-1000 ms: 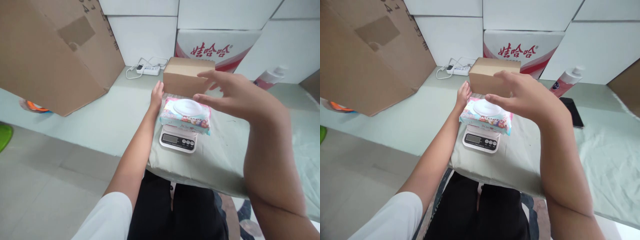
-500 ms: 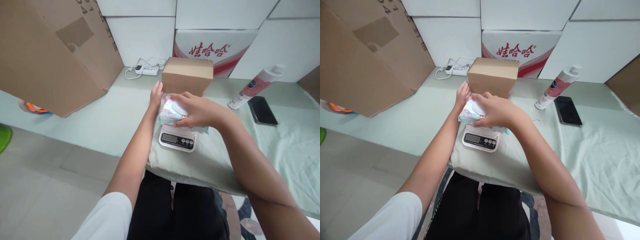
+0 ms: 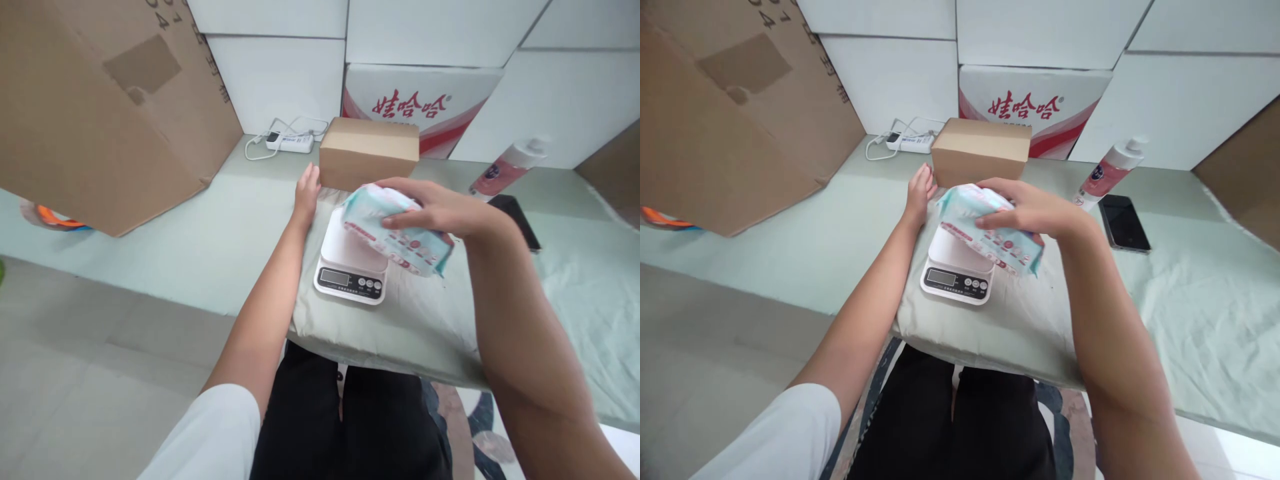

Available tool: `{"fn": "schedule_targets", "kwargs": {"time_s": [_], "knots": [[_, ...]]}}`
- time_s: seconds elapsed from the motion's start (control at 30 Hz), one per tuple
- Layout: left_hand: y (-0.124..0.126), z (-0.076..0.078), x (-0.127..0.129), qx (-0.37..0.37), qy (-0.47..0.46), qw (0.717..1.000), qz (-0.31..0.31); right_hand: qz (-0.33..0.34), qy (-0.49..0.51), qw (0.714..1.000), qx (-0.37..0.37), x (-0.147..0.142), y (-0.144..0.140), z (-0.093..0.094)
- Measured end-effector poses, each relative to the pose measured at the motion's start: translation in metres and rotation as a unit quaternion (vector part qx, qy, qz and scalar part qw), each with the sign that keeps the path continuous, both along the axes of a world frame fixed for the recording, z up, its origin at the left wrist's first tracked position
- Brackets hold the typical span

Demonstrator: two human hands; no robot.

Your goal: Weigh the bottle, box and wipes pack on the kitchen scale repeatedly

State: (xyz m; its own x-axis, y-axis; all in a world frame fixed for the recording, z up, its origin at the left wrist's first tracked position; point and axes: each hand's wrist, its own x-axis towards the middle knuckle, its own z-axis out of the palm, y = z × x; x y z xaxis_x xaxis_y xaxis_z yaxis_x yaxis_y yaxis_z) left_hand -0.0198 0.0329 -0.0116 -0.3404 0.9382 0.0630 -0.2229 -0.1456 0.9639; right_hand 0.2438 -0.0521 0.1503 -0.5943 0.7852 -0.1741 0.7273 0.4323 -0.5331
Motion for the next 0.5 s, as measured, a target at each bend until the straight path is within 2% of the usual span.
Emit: {"fn": "schedule_targets", "kwargs": {"time_s": [0.07,0.13,0.27,0.33,0.43,0.5], "knots": [[0.000,0.001,0.000,-0.006,-0.001,1.000,-0.001,-0.066,0.040,0.996,-0.054,0.033,-0.008,0.006],[0.001,0.000,-0.001,-0.012,0.000,1.000,-0.003,-0.159,0.035,0.984,-0.073,0.067,-0.022,0.012],[0.005,-0.005,-0.001,-0.007,0.008,1.000,-0.001,-0.279,-0.071,0.958,0.014,0.124,-0.046,0.014],[0.007,-0.008,-0.001,0.001,0.010,1.000,-0.001,-0.310,-0.107,0.944,0.026,0.145,-0.049,0.006],[0.008,-0.011,-0.002,0.005,0.008,1.000,-0.002,-0.350,-0.161,0.922,0.018,0.162,-0.044,-0.018],[0.008,-0.011,-0.002,0.004,0.006,1.000,0.000,-0.353,-0.186,0.913,0.086,0.162,-0.039,-0.035]]}}
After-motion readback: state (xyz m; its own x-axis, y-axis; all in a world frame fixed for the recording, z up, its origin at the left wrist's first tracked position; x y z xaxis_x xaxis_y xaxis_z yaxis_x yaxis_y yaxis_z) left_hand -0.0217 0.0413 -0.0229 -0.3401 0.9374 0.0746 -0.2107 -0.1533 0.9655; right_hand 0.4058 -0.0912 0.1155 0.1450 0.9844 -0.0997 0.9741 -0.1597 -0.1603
